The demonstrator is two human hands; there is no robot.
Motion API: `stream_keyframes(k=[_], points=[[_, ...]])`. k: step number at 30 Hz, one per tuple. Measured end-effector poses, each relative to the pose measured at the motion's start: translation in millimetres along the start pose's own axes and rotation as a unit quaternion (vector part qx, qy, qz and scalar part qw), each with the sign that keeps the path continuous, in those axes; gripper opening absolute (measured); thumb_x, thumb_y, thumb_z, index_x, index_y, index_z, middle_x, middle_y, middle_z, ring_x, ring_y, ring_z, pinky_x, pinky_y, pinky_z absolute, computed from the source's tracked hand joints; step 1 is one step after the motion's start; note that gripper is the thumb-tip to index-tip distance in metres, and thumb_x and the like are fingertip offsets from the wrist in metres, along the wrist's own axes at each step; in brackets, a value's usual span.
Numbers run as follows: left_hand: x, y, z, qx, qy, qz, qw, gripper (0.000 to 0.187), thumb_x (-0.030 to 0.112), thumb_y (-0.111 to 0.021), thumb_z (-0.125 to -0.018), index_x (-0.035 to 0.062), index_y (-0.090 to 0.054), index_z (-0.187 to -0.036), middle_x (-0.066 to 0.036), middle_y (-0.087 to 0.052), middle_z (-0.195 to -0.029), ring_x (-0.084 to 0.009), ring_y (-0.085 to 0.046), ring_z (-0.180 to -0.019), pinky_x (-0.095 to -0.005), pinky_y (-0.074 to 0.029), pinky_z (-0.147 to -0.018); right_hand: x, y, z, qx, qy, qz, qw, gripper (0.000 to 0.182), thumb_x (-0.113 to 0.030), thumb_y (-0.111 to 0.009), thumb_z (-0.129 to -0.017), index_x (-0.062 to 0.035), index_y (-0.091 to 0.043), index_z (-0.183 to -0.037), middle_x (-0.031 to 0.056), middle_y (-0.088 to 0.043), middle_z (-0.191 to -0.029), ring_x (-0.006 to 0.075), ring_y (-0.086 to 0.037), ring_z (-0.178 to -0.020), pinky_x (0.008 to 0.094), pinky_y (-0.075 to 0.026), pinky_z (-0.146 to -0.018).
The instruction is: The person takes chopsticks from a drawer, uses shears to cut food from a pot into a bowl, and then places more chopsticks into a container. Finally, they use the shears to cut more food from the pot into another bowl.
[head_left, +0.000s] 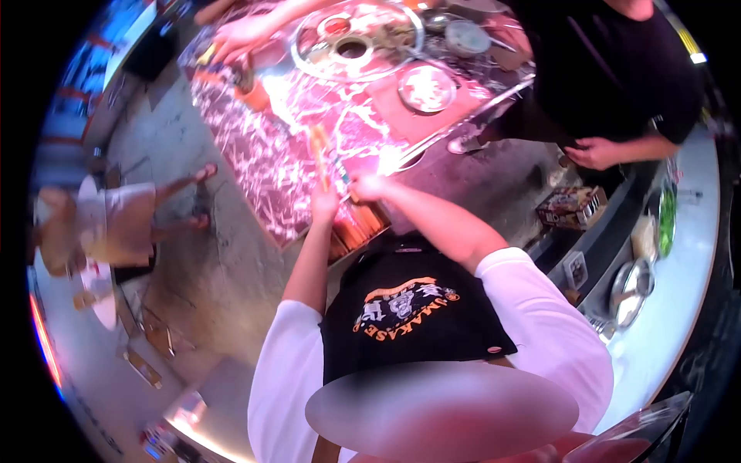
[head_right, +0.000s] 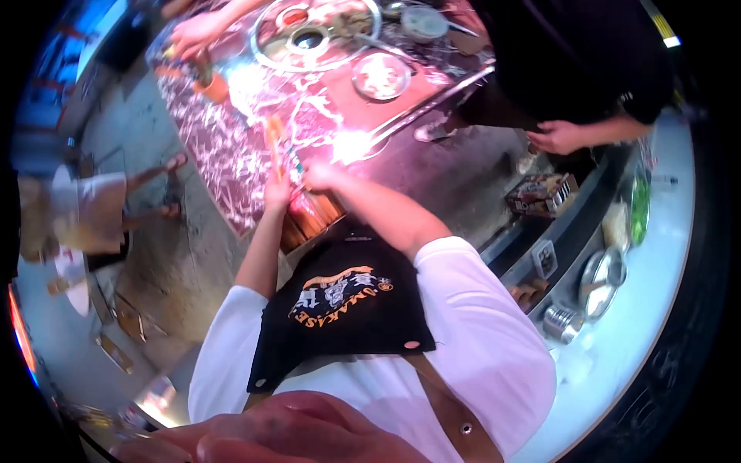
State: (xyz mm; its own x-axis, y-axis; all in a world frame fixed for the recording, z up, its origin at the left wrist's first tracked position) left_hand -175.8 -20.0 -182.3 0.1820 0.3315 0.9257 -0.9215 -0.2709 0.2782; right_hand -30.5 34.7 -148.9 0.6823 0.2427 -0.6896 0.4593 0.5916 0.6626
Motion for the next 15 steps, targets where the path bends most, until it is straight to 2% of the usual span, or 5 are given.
stream_keyframes(k=[4, 8, 11, 13, 15], points=[[-6, -23, 7, -0.066, 0.184, 0.268, 0.943, 0.018, 0.019, -0.055, -0.097, 0.0039, -0.055, -0.108, -0.005, -0.059, -0.079, -0.0142, -0.058, -0.063, -0.026, -0.044, -0.044, -25, -9, 30, -0.099, -0.004, -0.249, 0.963, 0.026, -0.017, -0.061, -0.085, -0.0075, -0.066, -0.109, 0.0134, -0.071, -0.094, 0.0263, -0.069, -0.08, 0.0387, -0.054, -0.071], [-31, -35, 2, -0.173, 0.279, 0.371, 0.869, 0.021, 0.016, -0.055, -0.096, 0.007, -0.052, -0.114, -0.01, -0.06, -0.1, -0.0253, -0.062, -0.087, -0.0399, -0.054, -0.072, -22, 15, 58, 0.009, 0.104, -0.114, 0.988, 0.032, -0.026, -0.061, -0.084, -0.011, -0.067, -0.112, 0.0154, -0.07, -0.103, 0.0305, -0.067, -0.093, 0.0417, -0.053, -0.081], [-4, -31, 9, -0.203, 0.319, 0.32, 0.869, 0.013, 0.022, -0.049, -0.098, 0.0112, -0.055, -0.1, -0.001, -0.06, -0.083, -0.0173, -0.056, -0.074, -0.0354, -0.05, -0.071, 38, 50, 132, 0.038, -0.024, -0.176, 0.983, 0.039, -0.03, -0.063, -0.084, -0.0104, -0.066, -0.117, 0.0158, -0.068, -0.111, 0.0313, -0.064, -0.098, 0.0414, -0.051, -0.085], [31, -39, 28, -0.236, 0.35, 0.357, 0.833, 0.02, 0.026, -0.043, -0.1, 0.0107, -0.055, -0.094, 0.0, -0.057, -0.081, -0.0149, -0.054, -0.069, -0.0348, -0.048, -0.064, 118, 59, 195, 0.216, -0.075, -0.258, 0.939, 0.038, -0.03, -0.064, -0.084, -0.0085, -0.067, -0.116, 0.0123, -0.07, -0.108, 0.0264, -0.066, -0.096, 0.0399, -0.052, -0.085], [31, -38, 20, -0.275, 0.333, 0.35, 0.831, 0.022, 0.03, -0.048, -0.1, 0.0109, -0.055, -0.092, 0.0, -0.057, -0.079, -0.014, -0.054, -0.068, -0.0309, -0.047, -0.061, 225, 23, 304, 0.299, -0.323, -0.274, 0.855, 0.036, -0.028, -0.064, -0.084, -0.0096, -0.067, -0.115, 0.0123, -0.07, -0.106, 0.0258, -0.067, -0.095, 0.0378, -0.053, -0.085]])
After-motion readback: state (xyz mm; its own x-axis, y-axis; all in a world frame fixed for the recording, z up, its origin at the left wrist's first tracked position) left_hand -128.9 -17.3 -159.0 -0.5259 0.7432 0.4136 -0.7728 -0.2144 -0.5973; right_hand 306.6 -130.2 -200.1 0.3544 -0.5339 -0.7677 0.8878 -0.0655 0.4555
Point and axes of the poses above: each hand's wrist, its own z-axis away from the middle knuckle, its own y-axis out of the back of the hand, x = y × z, the point moved 7 cm from there along -z, towards the middle knuckle
